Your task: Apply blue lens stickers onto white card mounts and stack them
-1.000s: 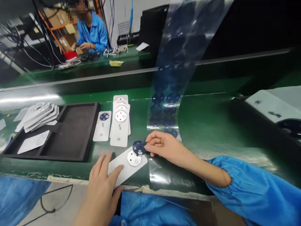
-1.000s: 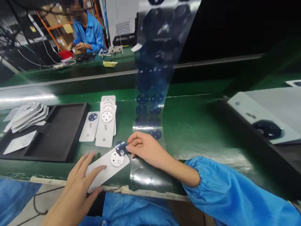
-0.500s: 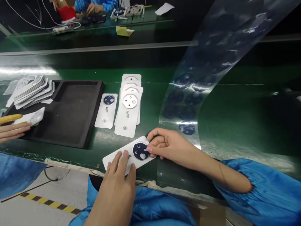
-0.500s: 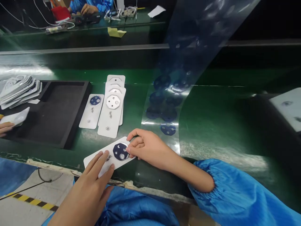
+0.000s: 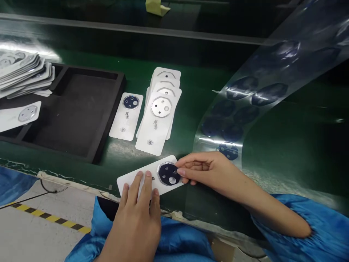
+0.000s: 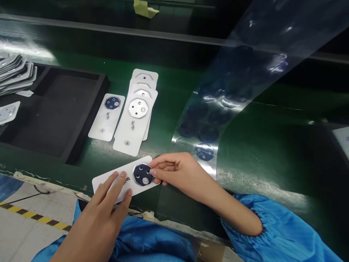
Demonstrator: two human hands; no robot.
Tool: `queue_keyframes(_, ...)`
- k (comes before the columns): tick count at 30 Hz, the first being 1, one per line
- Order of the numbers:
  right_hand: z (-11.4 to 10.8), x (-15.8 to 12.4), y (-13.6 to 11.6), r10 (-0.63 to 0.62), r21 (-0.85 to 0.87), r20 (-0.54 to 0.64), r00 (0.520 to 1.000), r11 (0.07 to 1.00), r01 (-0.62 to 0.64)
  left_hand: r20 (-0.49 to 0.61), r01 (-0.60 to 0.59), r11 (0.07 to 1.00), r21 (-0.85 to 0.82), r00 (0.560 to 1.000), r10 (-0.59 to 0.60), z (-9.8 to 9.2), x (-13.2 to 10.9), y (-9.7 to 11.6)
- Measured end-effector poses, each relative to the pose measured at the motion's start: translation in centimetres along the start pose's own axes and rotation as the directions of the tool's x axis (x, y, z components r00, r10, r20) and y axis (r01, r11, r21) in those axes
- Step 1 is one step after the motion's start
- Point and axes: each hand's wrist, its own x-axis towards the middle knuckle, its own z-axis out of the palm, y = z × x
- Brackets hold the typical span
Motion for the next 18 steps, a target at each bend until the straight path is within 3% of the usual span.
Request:
queue_keyframes(11, -0.01, 0.02, 0.14, 0.01, -0.052, -0.026, 1.0, 0.999, -0.011, 0.008, 0.073, 0.997, -0.033, 0.997, -0.073, -0.32, 0.27, 0.65)
queue_keyframes(18, -0.09, -0.09, 0.15, 0.008, -0.046, -0.019, 1.0, 0.999, -0.009, 0.023, 0.042, 0.998, -0.036, 0.999, -0.041, -0.07, 0.14, 0.32)
